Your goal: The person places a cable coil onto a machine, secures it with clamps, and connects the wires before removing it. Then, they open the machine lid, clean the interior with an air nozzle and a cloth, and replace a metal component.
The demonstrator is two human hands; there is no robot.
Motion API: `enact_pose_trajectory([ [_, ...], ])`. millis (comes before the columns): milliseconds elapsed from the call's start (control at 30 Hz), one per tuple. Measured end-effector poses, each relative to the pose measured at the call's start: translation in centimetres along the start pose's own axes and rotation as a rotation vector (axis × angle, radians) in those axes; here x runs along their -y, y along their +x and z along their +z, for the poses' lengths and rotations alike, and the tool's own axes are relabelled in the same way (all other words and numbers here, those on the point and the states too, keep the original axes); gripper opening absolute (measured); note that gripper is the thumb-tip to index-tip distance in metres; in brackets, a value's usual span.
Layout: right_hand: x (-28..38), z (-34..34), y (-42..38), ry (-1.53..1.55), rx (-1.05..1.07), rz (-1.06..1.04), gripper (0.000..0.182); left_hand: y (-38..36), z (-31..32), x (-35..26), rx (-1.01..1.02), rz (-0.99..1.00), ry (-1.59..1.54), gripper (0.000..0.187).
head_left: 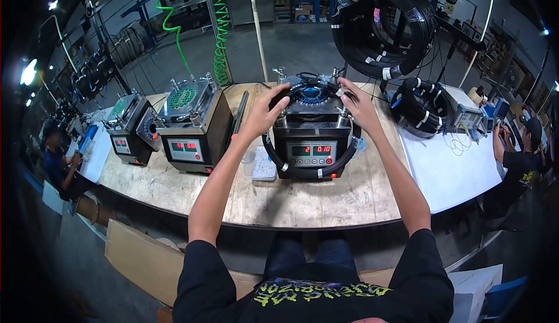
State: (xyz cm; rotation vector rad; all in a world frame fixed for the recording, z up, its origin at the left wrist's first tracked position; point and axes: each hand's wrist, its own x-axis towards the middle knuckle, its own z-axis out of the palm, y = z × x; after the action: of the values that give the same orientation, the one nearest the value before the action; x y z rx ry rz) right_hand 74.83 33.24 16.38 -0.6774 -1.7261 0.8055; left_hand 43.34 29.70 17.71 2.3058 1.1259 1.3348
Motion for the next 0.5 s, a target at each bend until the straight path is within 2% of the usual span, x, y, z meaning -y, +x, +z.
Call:
enact_pose_trajectory([
  [33, -0.5, 0.1, -0.8, -0.071, -0.024, 0.008, 0.045, -0.8, 0.0, -0.5, 0.006, -0.134, -0.181, 0.044],
  [67, -1.0, 0.0, -1.7, -0.143, -0.051, 0.015, 0.044, -1.7, 0.2, -0.4, -0.047, -0.111, -0.196, 0.043],
  [133, 0.4, 0.6, -3.1, -0.042, -0.134, 0.074, 0.052, -3.8, 1.1, 0.8, -0.152, -0.064, -0.23, 0.042],
  [167, 0.4, 0.6, -3.6, 0.002, -0.16, 0.113, 0.054, -5.1, 2.1, 1.8, -0.198, -0.041, -0.109, 0.04],
  [267, 0.7, 1.2, -4.5, 0.129, -0.24, 0.179, 0.06, -7.9, 5.1, 1.7, -0.385, -0.09, -0.198, 0.039],
  [300, 0.5, 1.3, -4.7, 0.167, -0.262, 0.184, 0.06, -8.0, 5.3, 1.8, -0.362, -0.083, -0.185, 0.042],
  [433, 0.2, 1.4, -4.8, 0.178, -0.331, 0.232, 0.062, -8.4, 6.6, 0.3, -0.527, -0.211, -0.308, 0.051],
  [500, 0.2, 1.3, -5.0, 0.226, -0.348, 0.24, 0.062, -8.8, 6.4, 0.7, -0.473, -0.272, -0.318, 0.05],
])
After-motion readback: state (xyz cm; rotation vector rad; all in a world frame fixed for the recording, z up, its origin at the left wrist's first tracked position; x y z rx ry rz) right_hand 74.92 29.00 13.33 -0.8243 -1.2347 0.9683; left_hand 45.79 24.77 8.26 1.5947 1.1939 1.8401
